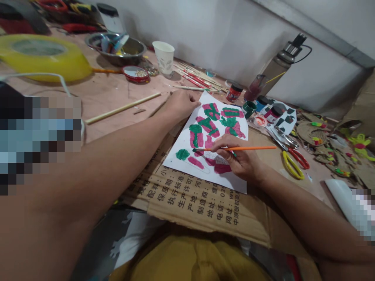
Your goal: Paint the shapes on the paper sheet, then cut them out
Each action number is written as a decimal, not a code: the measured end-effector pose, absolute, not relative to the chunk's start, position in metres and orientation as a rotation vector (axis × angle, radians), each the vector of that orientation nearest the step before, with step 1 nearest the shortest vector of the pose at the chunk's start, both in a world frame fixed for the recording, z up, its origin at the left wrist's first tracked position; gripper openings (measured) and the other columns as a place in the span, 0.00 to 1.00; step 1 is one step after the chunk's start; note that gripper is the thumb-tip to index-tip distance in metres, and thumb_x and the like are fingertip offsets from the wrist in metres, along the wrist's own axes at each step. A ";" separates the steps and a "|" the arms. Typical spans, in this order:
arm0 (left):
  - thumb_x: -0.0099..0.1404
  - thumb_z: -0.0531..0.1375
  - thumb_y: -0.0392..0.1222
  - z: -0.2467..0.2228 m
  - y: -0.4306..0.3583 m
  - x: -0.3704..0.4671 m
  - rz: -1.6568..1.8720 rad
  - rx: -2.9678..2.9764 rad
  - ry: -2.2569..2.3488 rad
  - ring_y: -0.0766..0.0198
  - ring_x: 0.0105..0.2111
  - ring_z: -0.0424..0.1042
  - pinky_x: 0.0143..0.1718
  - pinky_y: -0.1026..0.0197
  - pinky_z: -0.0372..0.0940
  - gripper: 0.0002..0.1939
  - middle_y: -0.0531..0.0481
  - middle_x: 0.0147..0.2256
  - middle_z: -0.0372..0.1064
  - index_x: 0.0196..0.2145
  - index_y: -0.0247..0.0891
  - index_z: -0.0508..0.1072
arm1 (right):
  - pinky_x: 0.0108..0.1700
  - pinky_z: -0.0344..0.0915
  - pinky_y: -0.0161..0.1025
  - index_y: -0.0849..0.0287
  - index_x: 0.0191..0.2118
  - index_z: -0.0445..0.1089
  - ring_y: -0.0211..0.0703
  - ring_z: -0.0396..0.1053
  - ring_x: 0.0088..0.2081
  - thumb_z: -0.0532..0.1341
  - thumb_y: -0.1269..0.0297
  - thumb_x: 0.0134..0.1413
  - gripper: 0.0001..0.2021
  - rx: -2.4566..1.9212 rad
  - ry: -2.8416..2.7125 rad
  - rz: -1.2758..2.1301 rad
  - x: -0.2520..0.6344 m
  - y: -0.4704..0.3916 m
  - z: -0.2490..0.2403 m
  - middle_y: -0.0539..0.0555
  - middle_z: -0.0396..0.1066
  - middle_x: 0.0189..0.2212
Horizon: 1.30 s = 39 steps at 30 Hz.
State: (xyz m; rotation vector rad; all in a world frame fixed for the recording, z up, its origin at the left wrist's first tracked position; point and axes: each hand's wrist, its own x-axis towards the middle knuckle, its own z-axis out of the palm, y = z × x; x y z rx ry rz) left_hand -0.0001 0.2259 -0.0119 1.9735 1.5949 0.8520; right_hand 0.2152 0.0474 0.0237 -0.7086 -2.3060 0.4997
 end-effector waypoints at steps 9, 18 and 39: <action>0.67 0.67 0.48 -0.008 0.223 0.000 0.829 1.976 1.594 0.46 0.44 0.80 0.45 0.50 0.67 0.09 0.45 0.36 0.82 0.31 0.46 0.83 | 0.46 0.77 0.45 0.54 0.47 0.76 0.47 0.78 0.42 0.58 0.62 0.81 0.10 -0.692 -2.272 0.493 0.213 0.046 0.025 0.57 0.80 0.40; 0.68 0.67 0.48 -0.010 0.225 0.001 0.810 1.972 1.606 0.47 0.44 0.79 0.45 0.50 0.68 0.08 0.44 0.37 0.82 0.33 0.44 0.83 | 0.44 0.77 0.45 0.55 0.46 0.76 0.47 0.78 0.40 0.57 0.60 0.81 0.12 -0.730 -2.296 0.497 0.216 0.047 0.024 0.57 0.80 0.39; 0.68 0.67 0.50 -0.013 0.226 0.000 0.832 1.980 1.608 0.47 0.43 0.79 0.45 0.49 0.68 0.10 0.44 0.36 0.82 0.33 0.44 0.84 | 0.42 0.76 0.43 0.55 0.45 0.76 0.44 0.76 0.38 0.56 0.58 0.83 0.14 -0.721 -2.279 0.448 0.219 0.045 0.026 0.55 0.78 0.36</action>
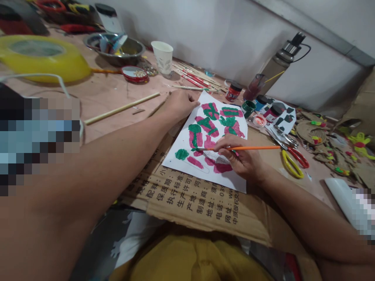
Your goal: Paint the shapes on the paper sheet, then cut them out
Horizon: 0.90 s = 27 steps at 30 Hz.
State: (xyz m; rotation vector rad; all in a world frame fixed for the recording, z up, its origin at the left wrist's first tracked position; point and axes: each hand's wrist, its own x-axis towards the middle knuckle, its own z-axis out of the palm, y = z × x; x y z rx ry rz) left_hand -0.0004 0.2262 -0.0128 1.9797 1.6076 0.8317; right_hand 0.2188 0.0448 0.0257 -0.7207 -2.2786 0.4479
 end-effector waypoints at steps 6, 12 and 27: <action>0.69 0.67 0.49 -0.014 0.228 0.001 0.821 2.006 1.649 0.48 0.41 0.79 0.45 0.50 0.68 0.11 0.43 0.37 0.82 0.35 0.42 0.85 | 0.44 0.76 0.44 0.55 0.46 0.77 0.46 0.77 0.41 0.56 0.57 0.82 0.15 -0.699 -2.259 0.439 0.217 0.046 0.024 0.57 0.79 0.39; 0.68 0.68 0.47 -0.014 0.229 0.001 0.830 1.999 1.634 0.48 0.41 0.79 0.44 0.50 0.66 0.09 0.43 0.36 0.81 0.32 0.42 0.83 | 0.43 0.75 0.42 0.54 0.46 0.76 0.45 0.76 0.40 0.56 0.60 0.82 0.12 -0.676 -2.273 0.412 0.216 0.046 0.024 0.55 0.77 0.37; 0.68 0.68 0.49 -0.017 0.230 -0.001 0.844 1.980 1.613 0.48 0.41 0.78 0.45 0.51 0.66 0.09 0.45 0.34 0.80 0.31 0.44 0.82 | 0.44 0.77 0.43 0.54 0.47 0.77 0.46 0.77 0.41 0.58 0.64 0.81 0.10 -0.682 -2.272 0.425 0.218 0.047 0.021 0.55 0.78 0.39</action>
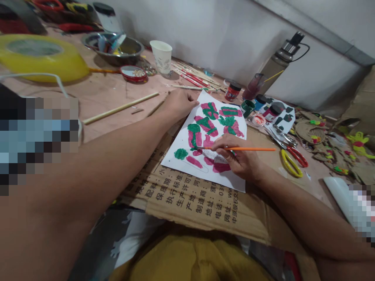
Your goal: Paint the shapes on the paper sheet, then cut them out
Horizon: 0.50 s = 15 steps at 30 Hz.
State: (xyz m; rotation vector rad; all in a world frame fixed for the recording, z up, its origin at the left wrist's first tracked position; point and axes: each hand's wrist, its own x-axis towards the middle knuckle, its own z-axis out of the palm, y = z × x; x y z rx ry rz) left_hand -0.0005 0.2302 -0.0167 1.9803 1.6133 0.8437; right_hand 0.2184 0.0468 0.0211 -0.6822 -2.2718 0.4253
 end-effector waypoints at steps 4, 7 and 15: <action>0.68 0.67 0.48 -0.017 0.230 0.000 0.854 2.008 1.609 0.49 0.39 0.79 0.44 0.50 0.67 0.10 0.43 0.35 0.80 0.31 0.41 0.82 | 0.43 0.76 0.42 0.55 0.47 0.76 0.45 0.77 0.40 0.57 0.62 0.81 0.11 -0.687 -2.247 0.415 0.218 0.046 0.022 0.55 0.78 0.38; 0.69 0.67 0.49 -0.017 0.231 0.000 0.851 2.015 1.625 0.49 0.40 0.79 0.44 0.50 0.68 0.11 0.44 0.35 0.81 0.32 0.42 0.83 | 0.44 0.77 0.43 0.55 0.46 0.76 0.45 0.77 0.40 0.57 0.60 0.82 0.12 -0.701 -2.246 0.392 0.216 0.045 0.022 0.56 0.79 0.39; 0.68 0.67 0.48 -0.017 0.232 0.000 0.825 2.011 1.635 0.50 0.40 0.79 0.45 0.51 0.69 0.09 0.46 0.35 0.82 0.34 0.44 0.86 | 0.44 0.77 0.44 0.55 0.47 0.77 0.46 0.77 0.40 0.58 0.61 0.81 0.10 -0.723 -2.269 0.440 0.216 0.042 0.022 0.56 0.80 0.39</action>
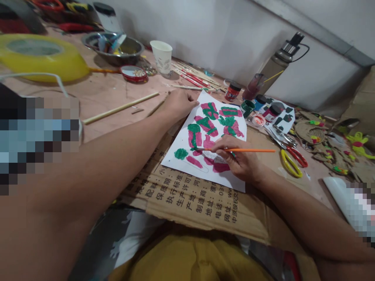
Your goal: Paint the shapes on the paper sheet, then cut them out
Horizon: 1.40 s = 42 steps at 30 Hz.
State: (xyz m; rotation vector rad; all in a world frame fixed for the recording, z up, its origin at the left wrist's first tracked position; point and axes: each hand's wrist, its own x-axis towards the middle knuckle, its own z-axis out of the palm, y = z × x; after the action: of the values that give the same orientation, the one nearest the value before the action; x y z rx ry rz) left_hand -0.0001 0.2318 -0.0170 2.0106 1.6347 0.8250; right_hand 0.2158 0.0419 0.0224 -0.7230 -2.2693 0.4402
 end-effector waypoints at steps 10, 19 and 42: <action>0.69 0.66 0.51 -0.016 0.230 0.000 0.817 2.027 1.630 0.50 0.40 0.79 0.45 0.50 0.68 0.11 0.44 0.36 0.83 0.34 0.44 0.85 | 0.43 0.76 0.44 0.54 0.47 0.77 0.46 0.76 0.39 0.57 0.60 0.81 0.11 -0.712 -2.269 0.434 0.223 0.046 0.021 0.56 0.79 0.39; 0.68 0.66 0.52 -0.016 0.229 -0.001 0.805 1.987 1.627 0.46 0.43 0.79 0.46 0.48 0.68 0.11 0.44 0.36 0.82 0.35 0.46 0.85 | 0.43 0.77 0.44 0.54 0.45 0.77 0.47 0.78 0.39 0.59 0.59 0.80 0.11 -0.741 -2.265 0.405 0.229 0.045 0.027 0.56 0.80 0.37; 0.66 0.69 0.48 -0.014 0.228 -0.001 0.848 1.962 1.603 0.49 0.40 0.78 0.45 0.50 0.68 0.08 0.46 0.35 0.82 0.31 0.46 0.84 | 0.44 0.77 0.47 0.54 0.46 0.78 0.49 0.78 0.39 0.60 0.57 0.79 0.12 -0.768 -2.255 0.453 0.230 0.047 0.026 0.57 0.81 0.38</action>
State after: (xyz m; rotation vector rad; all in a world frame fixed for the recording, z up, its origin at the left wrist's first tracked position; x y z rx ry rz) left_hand -0.0009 0.2281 -0.0135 1.9625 1.6031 0.8479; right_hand 0.2303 0.0467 0.0265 -0.7682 -2.2552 0.4527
